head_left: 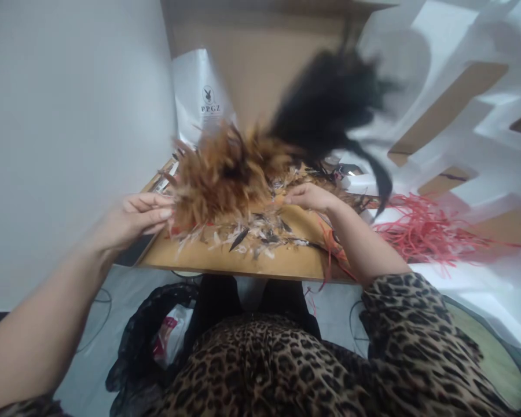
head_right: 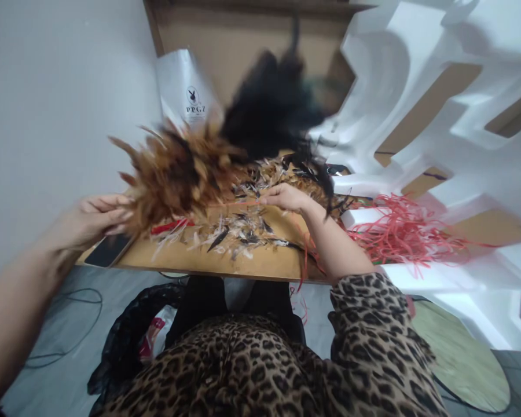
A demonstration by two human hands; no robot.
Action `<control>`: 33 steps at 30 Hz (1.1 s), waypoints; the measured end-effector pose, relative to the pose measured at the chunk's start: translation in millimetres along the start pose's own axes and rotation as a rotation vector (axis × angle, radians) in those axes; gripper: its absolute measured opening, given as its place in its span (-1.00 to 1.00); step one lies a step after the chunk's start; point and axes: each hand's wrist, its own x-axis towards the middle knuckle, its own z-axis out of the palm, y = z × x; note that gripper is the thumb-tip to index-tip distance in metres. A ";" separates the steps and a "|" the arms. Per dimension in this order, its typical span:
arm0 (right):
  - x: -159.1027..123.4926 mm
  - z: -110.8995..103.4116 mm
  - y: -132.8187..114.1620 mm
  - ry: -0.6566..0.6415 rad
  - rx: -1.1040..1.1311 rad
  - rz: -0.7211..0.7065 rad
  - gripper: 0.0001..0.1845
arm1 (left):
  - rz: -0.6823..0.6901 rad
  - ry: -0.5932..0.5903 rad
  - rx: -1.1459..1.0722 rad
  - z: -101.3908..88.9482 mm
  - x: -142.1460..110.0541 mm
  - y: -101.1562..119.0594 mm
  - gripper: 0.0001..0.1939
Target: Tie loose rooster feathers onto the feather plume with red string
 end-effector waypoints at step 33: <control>-21.0 160.0 4.8 0.227 0.651 -0.101 -0.89 | 0.032 0.208 -0.430 161.6 22.0 -52.5 -0.71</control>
